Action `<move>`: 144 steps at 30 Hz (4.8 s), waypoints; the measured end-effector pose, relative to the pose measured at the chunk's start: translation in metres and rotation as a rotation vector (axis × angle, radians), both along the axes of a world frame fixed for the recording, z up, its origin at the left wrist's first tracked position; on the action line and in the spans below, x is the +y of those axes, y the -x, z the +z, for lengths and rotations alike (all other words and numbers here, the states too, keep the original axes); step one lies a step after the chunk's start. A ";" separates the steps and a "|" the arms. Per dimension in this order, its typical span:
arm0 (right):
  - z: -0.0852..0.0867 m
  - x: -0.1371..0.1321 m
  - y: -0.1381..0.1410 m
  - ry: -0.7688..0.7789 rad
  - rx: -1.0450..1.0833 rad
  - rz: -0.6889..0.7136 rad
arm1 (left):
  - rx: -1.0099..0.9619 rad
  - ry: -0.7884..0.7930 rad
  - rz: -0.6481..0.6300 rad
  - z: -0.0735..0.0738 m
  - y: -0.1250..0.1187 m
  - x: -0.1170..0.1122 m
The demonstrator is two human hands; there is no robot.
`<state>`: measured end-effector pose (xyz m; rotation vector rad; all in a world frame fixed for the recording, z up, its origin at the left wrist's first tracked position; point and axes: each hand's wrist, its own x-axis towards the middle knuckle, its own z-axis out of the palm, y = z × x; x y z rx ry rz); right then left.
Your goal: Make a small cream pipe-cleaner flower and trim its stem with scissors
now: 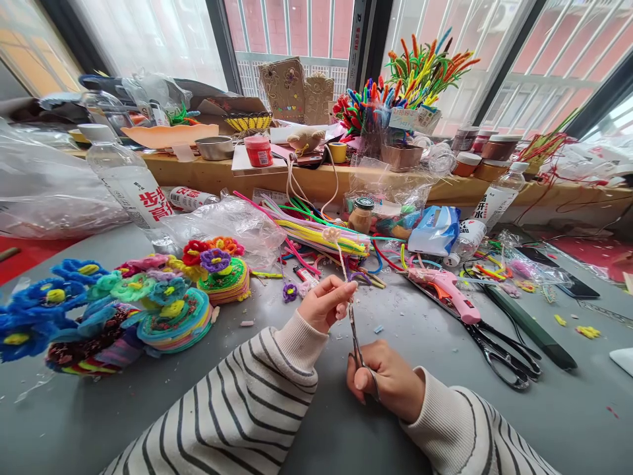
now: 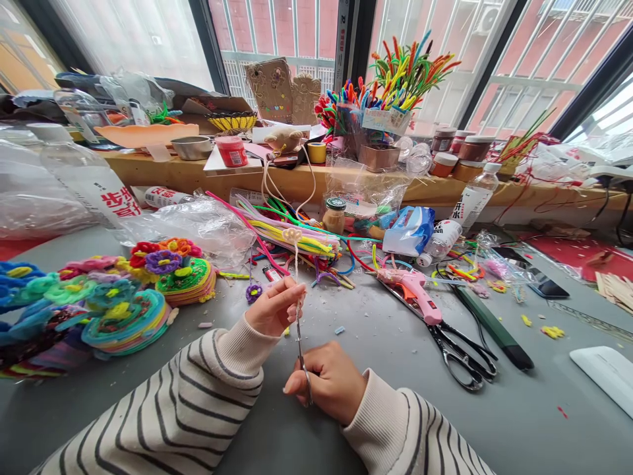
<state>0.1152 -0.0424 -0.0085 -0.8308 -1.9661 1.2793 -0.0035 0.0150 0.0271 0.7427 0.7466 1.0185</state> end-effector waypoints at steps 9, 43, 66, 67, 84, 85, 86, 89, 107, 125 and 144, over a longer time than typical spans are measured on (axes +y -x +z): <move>-0.002 0.000 0.001 0.006 -0.030 -0.004 | -0.029 0.003 0.007 -0.001 0.003 0.004; -0.003 -0.001 0.001 -0.024 0.022 0.009 | -0.041 -0.027 0.046 -0.008 0.004 0.007; 0.008 -0.003 0.000 -0.013 0.022 0.087 | -0.029 -0.036 0.009 -0.007 0.003 0.006; 0.007 -0.003 0.000 -0.022 0.023 0.071 | -0.030 -0.037 0.011 -0.007 0.003 0.006; -0.003 -0.001 0.001 0.000 0.001 -0.027 | -0.114 0.004 -0.002 -0.004 0.004 0.006; -0.002 -0.001 0.001 0.009 0.016 -0.014 | -0.113 0.009 0.001 -0.004 0.004 0.005; 0.000 -0.002 0.001 0.014 0.027 -0.004 | -0.111 0.010 0.004 -0.003 0.004 0.005; 0.006 -0.003 0.001 0.033 0.016 0.006 | -0.094 -0.006 0.015 -0.002 0.004 0.004; 0.008 -0.004 0.000 0.039 -0.041 0.065 | 0.010 -0.028 -0.026 -0.003 0.002 0.002; -0.003 -0.001 0.001 -0.003 -0.047 -0.049 | -0.073 -0.034 0.068 -0.002 0.003 0.005; -0.003 -0.001 -0.001 0.018 -0.054 -0.013 | -0.132 -0.032 0.058 -0.006 0.002 0.006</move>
